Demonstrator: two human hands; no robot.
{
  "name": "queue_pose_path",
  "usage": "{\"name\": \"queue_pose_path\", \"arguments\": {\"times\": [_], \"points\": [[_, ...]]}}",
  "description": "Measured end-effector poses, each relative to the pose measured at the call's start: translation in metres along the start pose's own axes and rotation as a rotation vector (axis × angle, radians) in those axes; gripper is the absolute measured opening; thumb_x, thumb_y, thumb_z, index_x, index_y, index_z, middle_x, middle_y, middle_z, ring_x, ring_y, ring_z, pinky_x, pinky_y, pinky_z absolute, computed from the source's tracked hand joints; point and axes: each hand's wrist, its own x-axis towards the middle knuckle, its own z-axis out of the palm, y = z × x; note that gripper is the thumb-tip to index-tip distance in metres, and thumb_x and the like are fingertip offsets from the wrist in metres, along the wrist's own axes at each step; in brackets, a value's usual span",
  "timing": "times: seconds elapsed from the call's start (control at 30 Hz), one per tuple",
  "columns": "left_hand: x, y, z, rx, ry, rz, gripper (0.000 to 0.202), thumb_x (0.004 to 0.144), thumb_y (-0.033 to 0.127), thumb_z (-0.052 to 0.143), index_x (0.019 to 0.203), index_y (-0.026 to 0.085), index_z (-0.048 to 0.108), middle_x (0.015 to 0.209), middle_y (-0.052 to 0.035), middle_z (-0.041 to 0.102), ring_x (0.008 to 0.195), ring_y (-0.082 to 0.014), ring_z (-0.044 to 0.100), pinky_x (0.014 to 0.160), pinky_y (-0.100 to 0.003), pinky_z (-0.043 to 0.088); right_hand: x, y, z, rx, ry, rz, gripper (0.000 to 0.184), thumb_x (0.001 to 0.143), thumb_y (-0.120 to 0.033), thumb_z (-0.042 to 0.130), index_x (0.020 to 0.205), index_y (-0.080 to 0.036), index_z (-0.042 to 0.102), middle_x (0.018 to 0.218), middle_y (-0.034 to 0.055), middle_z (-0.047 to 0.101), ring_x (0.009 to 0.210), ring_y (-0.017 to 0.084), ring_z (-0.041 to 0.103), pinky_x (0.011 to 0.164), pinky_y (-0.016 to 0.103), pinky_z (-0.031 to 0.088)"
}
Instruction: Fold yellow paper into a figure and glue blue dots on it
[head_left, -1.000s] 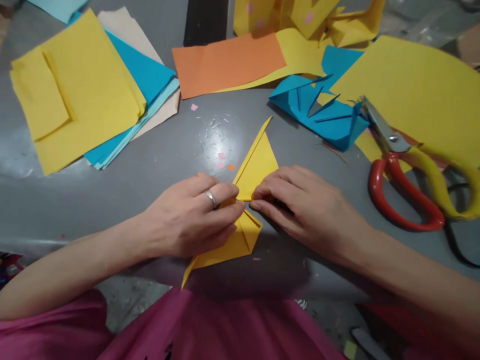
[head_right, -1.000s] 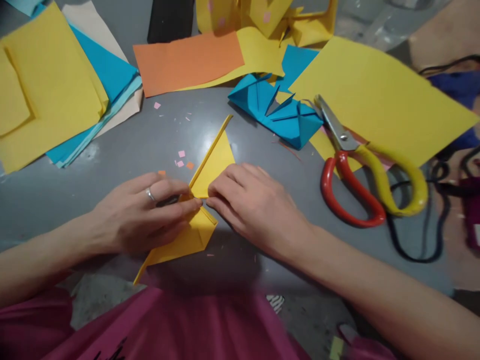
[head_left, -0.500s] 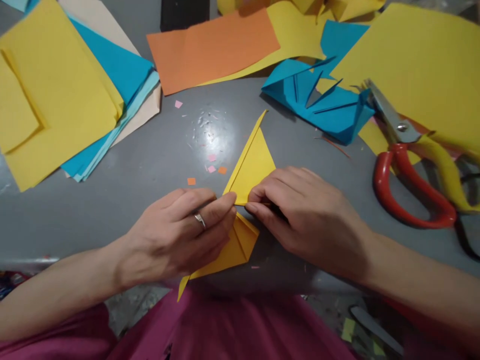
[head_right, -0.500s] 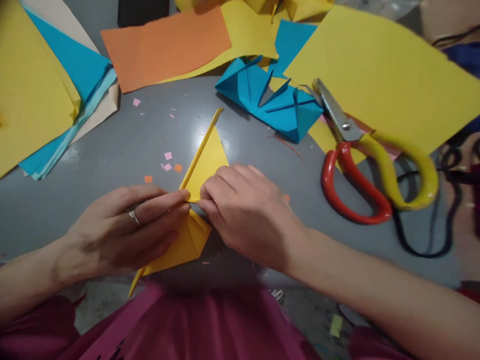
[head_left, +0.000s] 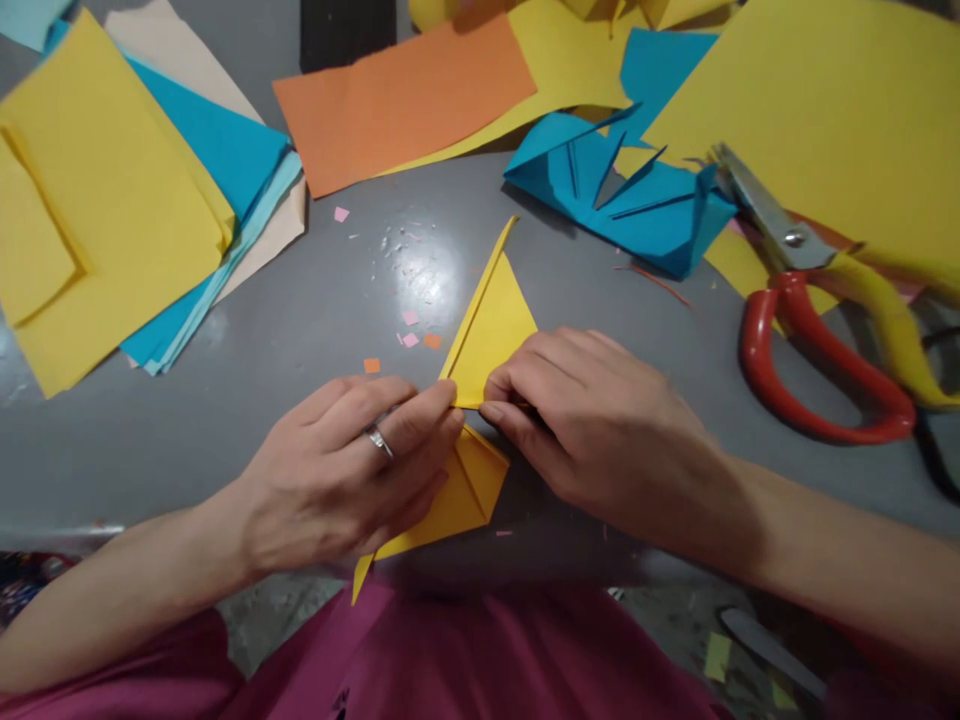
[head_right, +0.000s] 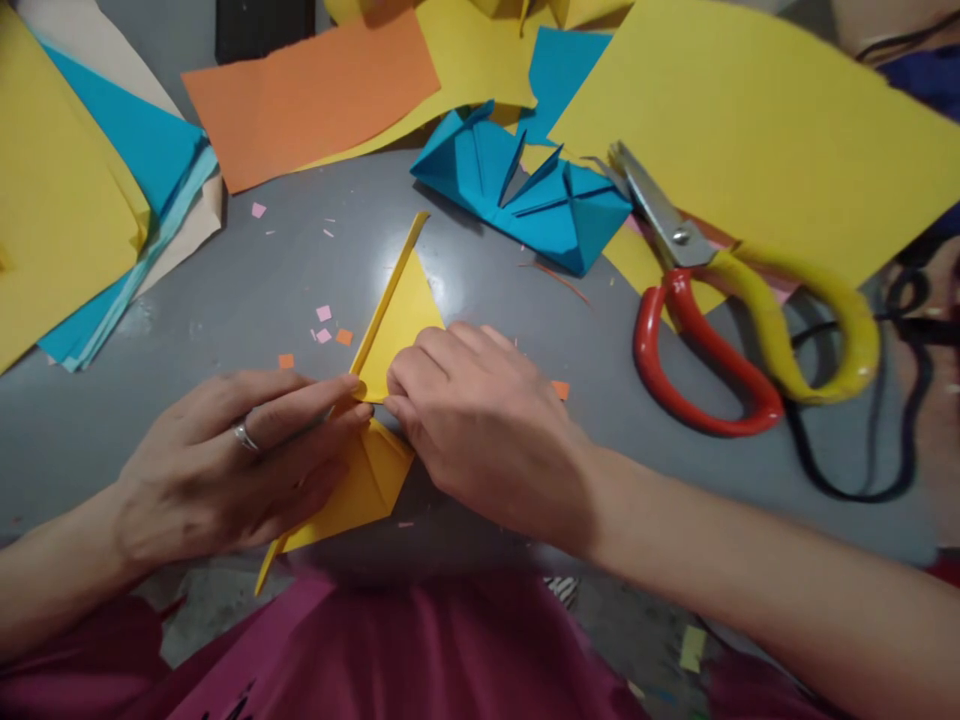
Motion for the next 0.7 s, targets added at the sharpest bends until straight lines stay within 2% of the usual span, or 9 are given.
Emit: {"name": "queue_pose_path", "arguments": {"times": [0.2,0.43,0.6,0.7], "points": [[0.0011,0.0006,-0.0043,0.036,-0.005,0.005,0.027,0.094,0.021,0.063,0.118,0.011,0.068,0.117,-0.0071,0.075,0.099,-0.0225,0.068,0.078,-0.038,0.058,-0.0004,0.0014,0.0014,0.009,0.015,-0.004,0.028,0.102,-0.026,0.044,0.086,-0.017,0.065,0.081,0.0078,0.065,0.075,0.022,0.054,0.071,0.035,0.035],[0.0003,0.0006,-0.0028,0.052,0.017,0.042,0.030,0.092,0.016,0.064,0.120,0.007,0.066,0.117,-0.0095,0.074,0.096,-0.0234,0.069,0.074,-0.038,0.059,0.0011,-0.0002,0.0004,0.018,-0.001,-0.001,0.028,0.102,-0.025,0.043,0.086,-0.016,0.064,0.081,0.0080,0.064,0.074,0.023,0.053,0.070,0.035,0.035],[0.0030,0.0014,-0.0053,0.080,-0.025,0.031,0.029,0.093,0.017,0.062,0.120,0.008,0.066,0.115,-0.0080,0.076,0.098,-0.0215,0.069,0.079,-0.037,0.058,0.0008,-0.0022,0.0000,-0.023,-0.016,0.019,0.030,0.102,-0.026,0.040,0.084,-0.017,0.063,0.081,0.0092,0.064,0.073,0.022,0.053,0.070,0.036,0.035],[0.0049,0.0020,-0.0055,0.069,0.009,0.021,0.026,0.095,0.019,0.059,0.117,0.007,0.067,0.111,-0.0071,0.077,0.096,-0.0207,0.069,0.077,-0.036,0.058,0.0004,-0.0033,0.0002,-0.042,-0.030,0.031,0.030,0.102,-0.026,0.040,0.083,-0.017,0.061,0.081,0.0093,0.064,0.073,0.022,0.053,0.070,0.035,0.035]]}}
